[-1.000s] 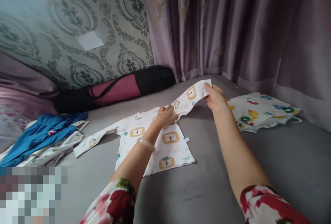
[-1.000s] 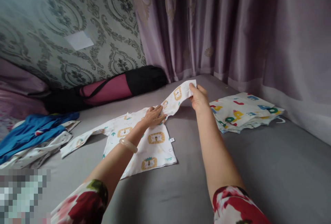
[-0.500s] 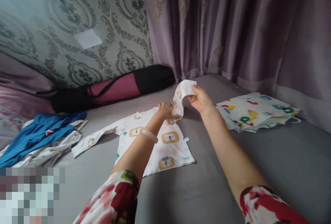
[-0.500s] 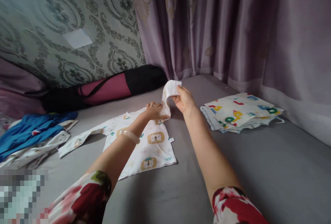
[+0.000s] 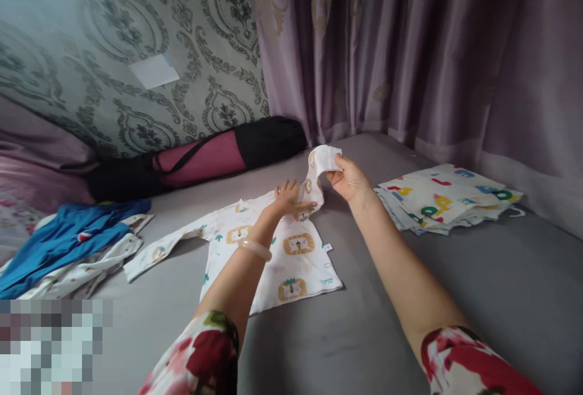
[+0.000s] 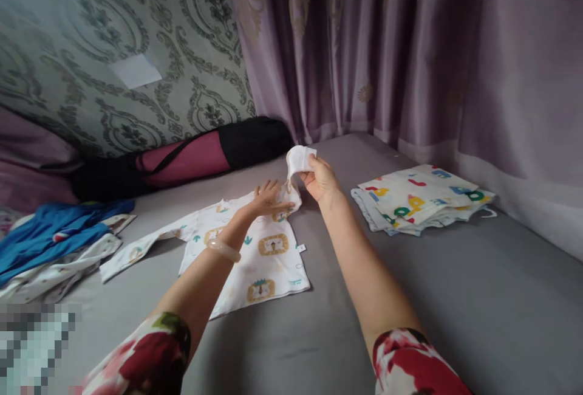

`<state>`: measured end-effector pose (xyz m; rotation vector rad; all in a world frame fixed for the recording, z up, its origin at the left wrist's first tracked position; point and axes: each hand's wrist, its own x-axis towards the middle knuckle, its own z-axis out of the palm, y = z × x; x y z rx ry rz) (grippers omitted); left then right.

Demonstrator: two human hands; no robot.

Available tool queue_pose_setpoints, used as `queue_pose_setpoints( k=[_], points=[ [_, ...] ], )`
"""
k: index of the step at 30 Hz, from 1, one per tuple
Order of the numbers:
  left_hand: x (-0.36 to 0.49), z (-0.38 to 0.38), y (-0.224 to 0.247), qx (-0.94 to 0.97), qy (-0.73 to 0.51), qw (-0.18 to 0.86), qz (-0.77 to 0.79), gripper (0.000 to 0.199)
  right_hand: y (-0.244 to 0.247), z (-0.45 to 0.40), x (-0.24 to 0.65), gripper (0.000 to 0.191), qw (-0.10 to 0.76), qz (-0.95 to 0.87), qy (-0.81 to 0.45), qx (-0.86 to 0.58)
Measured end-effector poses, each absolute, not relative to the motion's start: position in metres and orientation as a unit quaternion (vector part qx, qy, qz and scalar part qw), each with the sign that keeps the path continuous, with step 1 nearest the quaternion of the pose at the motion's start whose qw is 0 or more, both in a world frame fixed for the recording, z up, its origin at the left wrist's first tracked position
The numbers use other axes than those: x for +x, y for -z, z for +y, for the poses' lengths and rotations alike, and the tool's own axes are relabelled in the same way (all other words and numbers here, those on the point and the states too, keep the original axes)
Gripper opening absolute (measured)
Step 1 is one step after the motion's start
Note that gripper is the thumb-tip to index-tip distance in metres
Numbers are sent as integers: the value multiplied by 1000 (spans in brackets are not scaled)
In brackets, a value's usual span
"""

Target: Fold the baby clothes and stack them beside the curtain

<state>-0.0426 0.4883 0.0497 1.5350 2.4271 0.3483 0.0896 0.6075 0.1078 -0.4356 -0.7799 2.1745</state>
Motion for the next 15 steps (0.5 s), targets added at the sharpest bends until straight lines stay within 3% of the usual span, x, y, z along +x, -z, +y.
queue_pose_setpoints(
  k=[4,7,11,15],
  points=[
    [-39,452,-52,474,-259,99,836,61,-109,604,90,6,392,-290,-856,-172],
    [-37,417,-50,382,-432,151,803,47,-112,599,88,9,390,-281,-859,-176],
    [-42,388,-43,212,-646,265,684,40,-110,584,78,7,392,-313,-849,-166],
    [-49,383,-42,85,-733,348,578,44,-94,544,65,20,349,-466,-806,-106]
  ],
)
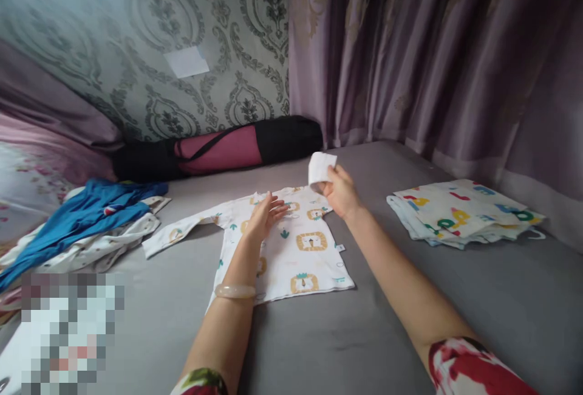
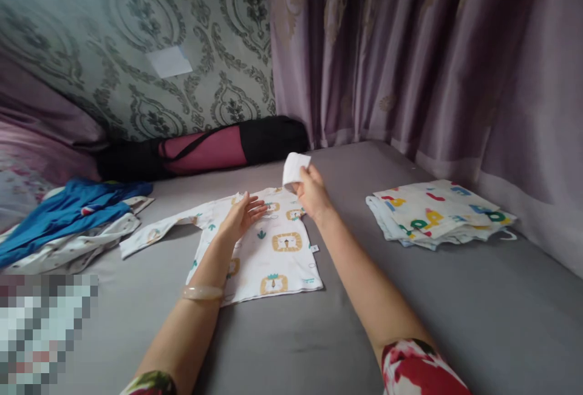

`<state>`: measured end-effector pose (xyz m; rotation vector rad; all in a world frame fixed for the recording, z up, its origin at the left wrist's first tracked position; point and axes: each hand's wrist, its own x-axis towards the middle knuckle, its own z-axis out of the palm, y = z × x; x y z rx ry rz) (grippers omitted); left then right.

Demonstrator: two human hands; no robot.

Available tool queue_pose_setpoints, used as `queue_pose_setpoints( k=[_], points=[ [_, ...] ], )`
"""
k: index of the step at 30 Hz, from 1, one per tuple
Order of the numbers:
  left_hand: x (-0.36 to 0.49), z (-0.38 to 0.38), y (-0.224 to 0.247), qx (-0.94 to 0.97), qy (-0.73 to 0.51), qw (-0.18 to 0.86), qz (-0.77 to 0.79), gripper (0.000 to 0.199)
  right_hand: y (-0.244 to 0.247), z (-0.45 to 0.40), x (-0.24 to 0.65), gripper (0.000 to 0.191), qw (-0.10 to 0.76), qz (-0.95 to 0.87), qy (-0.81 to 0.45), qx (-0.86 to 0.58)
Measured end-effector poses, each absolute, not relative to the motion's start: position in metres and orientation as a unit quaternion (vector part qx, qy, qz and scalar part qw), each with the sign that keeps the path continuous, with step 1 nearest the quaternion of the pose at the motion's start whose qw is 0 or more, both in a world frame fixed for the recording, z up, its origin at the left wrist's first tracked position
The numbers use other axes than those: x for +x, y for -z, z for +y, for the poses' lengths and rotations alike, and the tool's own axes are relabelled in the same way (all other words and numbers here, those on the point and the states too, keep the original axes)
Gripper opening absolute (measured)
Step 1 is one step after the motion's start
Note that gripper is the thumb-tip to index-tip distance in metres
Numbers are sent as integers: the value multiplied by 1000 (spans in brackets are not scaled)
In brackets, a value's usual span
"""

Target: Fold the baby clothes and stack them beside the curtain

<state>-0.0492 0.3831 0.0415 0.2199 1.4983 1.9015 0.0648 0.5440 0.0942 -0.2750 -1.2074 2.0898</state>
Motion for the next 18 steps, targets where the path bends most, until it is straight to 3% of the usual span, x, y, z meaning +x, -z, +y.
queue_pose_setpoints(
  k=[4,6,13,18],
  points=[
    [-53,382,-45,36,-725,409,553,67,-69,499,65,61,94,-734,-672,-23],
    [-55,379,-47,12,-710,408,574,72,-60,486,68,67,9,-810,-587,3],
    [-59,373,-47,87,-694,412,584,29,-57,487,76,43,-4,-894,-434,112],
    [-63,362,-51,133,-605,382,686,38,-69,503,79,37,-53,-877,-471,80]
  ],
)
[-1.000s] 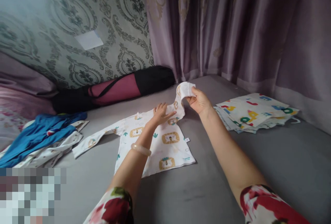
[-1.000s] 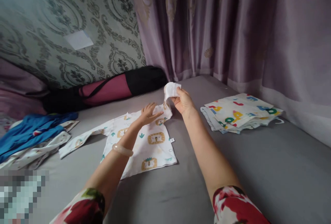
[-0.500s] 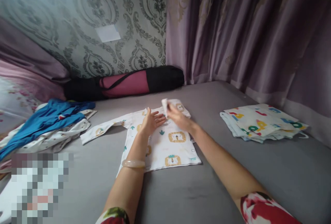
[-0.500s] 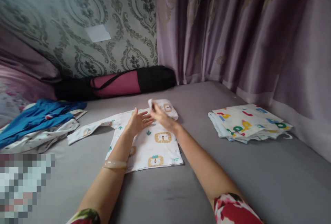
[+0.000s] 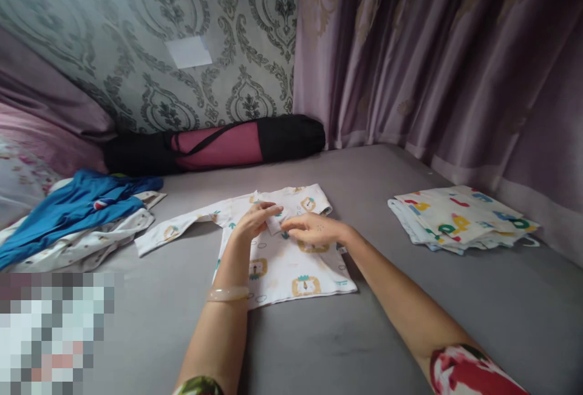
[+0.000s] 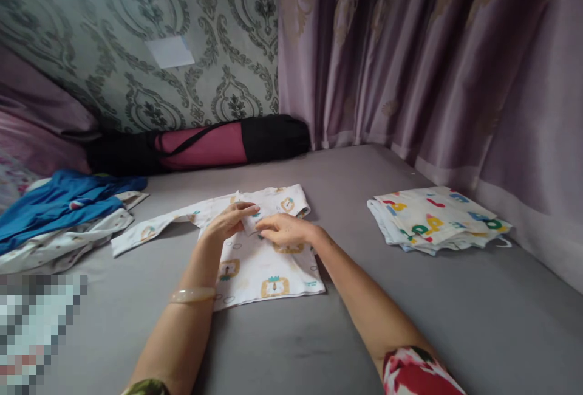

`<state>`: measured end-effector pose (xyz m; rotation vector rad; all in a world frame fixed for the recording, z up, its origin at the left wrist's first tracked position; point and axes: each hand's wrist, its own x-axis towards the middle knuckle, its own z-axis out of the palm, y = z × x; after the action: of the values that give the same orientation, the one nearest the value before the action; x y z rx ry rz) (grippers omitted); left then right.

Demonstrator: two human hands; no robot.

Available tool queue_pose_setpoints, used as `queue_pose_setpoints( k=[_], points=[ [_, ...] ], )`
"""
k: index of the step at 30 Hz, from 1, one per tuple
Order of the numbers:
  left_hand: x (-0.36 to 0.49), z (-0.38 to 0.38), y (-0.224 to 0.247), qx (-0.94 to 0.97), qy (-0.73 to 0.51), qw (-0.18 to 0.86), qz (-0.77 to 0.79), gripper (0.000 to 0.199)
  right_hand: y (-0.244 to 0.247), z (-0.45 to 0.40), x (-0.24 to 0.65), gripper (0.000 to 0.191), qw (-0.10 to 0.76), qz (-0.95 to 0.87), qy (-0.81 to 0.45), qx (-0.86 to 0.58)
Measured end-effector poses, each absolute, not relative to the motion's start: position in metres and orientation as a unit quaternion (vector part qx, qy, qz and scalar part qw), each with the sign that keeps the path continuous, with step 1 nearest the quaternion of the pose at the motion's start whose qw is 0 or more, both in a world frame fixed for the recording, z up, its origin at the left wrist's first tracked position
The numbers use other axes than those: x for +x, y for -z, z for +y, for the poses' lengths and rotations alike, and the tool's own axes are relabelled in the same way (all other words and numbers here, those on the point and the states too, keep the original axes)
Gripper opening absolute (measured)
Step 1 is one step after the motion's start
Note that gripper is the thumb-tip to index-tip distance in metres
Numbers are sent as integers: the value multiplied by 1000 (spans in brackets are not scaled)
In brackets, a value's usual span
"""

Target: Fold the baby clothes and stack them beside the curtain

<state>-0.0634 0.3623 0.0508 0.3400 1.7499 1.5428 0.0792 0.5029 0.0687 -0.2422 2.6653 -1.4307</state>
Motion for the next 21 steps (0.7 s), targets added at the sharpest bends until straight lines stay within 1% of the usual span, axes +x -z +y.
queue_pose_setpoints(
  k=[2,4,6,8,11,16,18,21],
  points=[
    [-65,357,-52,155,-550,359,738,48,-73,513,81,34,37,868,491,-66],
    [-67,354,-53,174,-506,351,769,52,-77,525,82,30,10,856,516,-31],
    [-68,353,-53,184,-480,354,781,51,-78,539,84,28,-18,835,550,13],
    [-69,353,-54,190,-480,343,785,47,-78,552,87,25,-49,806,586,64],
    [-72,356,-55,204,-538,287,766,46,-80,568,91,20,-104,771,615,131],
    [-79,363,-54,216,-707,174,651,59,-86,582,96,18,-169,744,606,226],
    [-82,364,-51,221,-734,150,625,62,-86,583,97,18,-181,737,600,255],
    [-85,363,-45,237,-734,127,624,62,-83,583,96,18,-186,730,597,277]
  ],
)
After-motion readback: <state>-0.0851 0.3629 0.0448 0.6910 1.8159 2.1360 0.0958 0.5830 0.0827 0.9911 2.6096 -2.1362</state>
